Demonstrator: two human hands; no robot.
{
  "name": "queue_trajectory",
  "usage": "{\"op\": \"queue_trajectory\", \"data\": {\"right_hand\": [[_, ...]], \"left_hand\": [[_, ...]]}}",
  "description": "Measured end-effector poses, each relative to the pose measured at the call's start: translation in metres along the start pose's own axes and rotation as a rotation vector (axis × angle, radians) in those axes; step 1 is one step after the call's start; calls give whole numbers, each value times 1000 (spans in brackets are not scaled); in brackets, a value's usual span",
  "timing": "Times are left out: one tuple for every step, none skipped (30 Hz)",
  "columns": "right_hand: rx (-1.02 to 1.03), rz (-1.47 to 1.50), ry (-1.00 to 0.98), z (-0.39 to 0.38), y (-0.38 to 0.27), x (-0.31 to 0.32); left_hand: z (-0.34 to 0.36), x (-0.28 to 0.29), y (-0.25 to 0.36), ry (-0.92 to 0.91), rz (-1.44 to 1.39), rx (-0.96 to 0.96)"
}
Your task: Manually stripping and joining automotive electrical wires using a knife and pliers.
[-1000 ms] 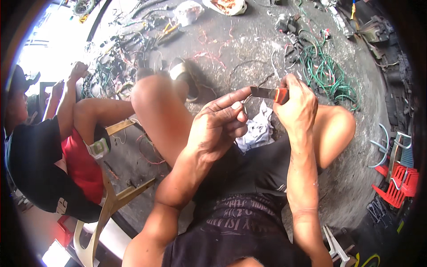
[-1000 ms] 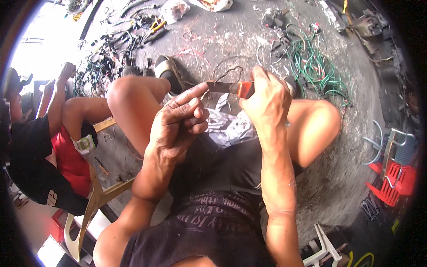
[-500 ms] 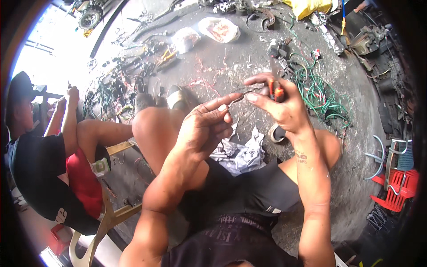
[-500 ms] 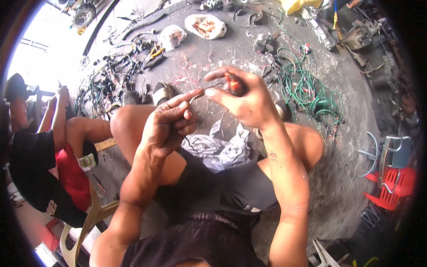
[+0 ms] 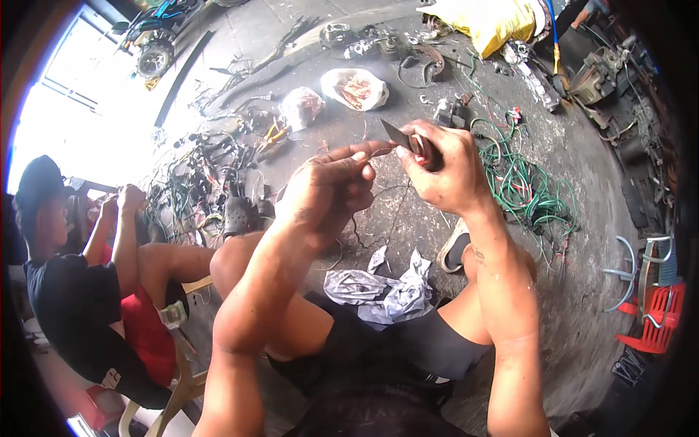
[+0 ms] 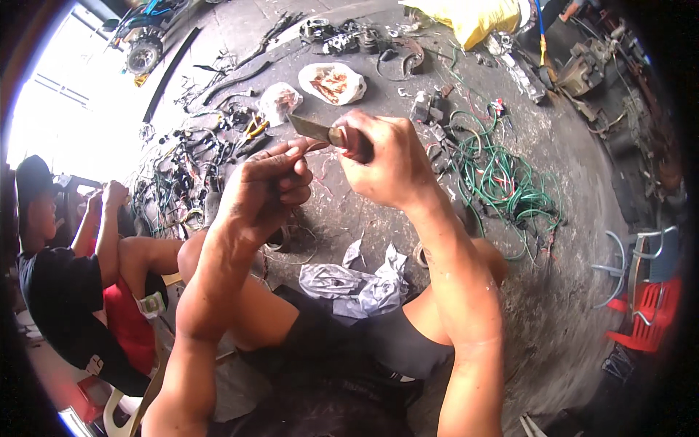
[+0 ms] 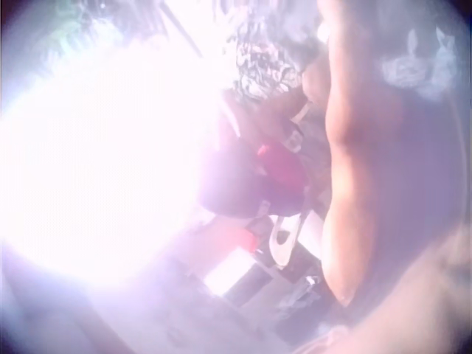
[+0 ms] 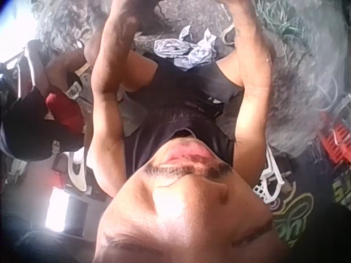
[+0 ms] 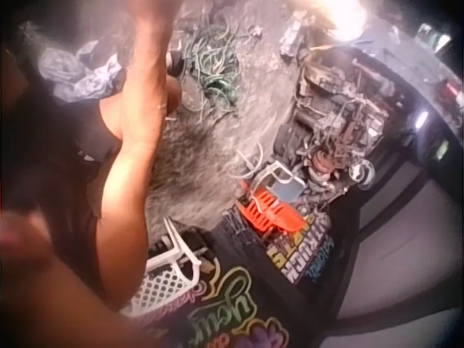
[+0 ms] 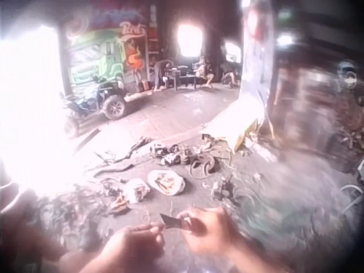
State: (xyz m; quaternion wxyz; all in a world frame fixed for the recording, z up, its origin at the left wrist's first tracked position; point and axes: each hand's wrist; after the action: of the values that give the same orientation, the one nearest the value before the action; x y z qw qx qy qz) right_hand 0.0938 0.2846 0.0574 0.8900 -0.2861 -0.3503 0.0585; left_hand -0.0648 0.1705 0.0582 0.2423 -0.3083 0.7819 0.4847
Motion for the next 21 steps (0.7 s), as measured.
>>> {"op": "queue_trajectory", "data": {"right_hand": [[0, 3, -23, 2, 0, 3], [-1, 5, -47, 1, 3, 5], [78, -37, -24, 0, 12, 2], [62, -42, -29, -1, 17, 3], [59, -36, -30, -2, 21, 3], [60, -27, -30, -3, 23, 3], [5, -44, -71, -5, 24, 6], [-4, -44, -77, -6, 22, 9], [-104, 5, -170, -5, 18, 13], [-203, 55, -263, -4, 14, 17], [-216, 85, -307, -3, 13, 20], [-220, 88, -318, -5, 12, 23], [-272, 234, -316, -7, 12, 25], [-325, 380, -311, -8, 11, 26], [-312, 483, -286, -9, 9, 27], [-317, 487, -293, -10, 7, 27], [-364, 567, -302, -10, 5, 28], [-413, 647, -309, -11, 3, 28], [-458, 702, -308, -11, -1, 27], [-463, 704, -310, -13, -1, 26], [-467, 773, -283, -15, 0, 24]], "left_hand": [[2, -1, 1, 8, -19, -1], [5, -1, 1, 16, -38, -1], [9, 1, 1, -30, -50, -4], [12, 5, 1, -34, -58, 11], [14, 9, 1, -47, -117, 38], [15, 13, 0, -57, -174, 61], [16, 15, 0, -56, -160, 77], [16, 16, -1, -55, -167, 84], [14, 16, -2, 11, -29, 57], [13, 16, -3, 79, 110, 29], [15, 14, -4, 178, 317, -45], [15, 13, -4, 183, 307, -41], [15, 12, -4, 181, 473, -106], [14, 12, -4, 178, 640, -171], [13, 16, -3, 119, 649, -159], [11, 17, -3, 125, 643, -154], [9, 16, -3, 134, 669, -152], [8, 17, -4, 142, 697, -150], [8, 18, -6, 142, 668, -147], [7, 18, -7, 144, 665, -143], [6, 17, -9, 153, 618, -165]]}}
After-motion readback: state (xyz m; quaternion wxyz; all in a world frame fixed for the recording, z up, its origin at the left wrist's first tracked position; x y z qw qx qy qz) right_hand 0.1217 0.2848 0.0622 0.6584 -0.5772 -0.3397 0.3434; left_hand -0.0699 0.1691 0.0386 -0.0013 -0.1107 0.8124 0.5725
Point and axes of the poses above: each hand's wrist, its own z-axis towards the middle knuckle, its own x-axis out of the back of the hand, y = z × x, and after that the axes turned 7 degrees about x, right-handed
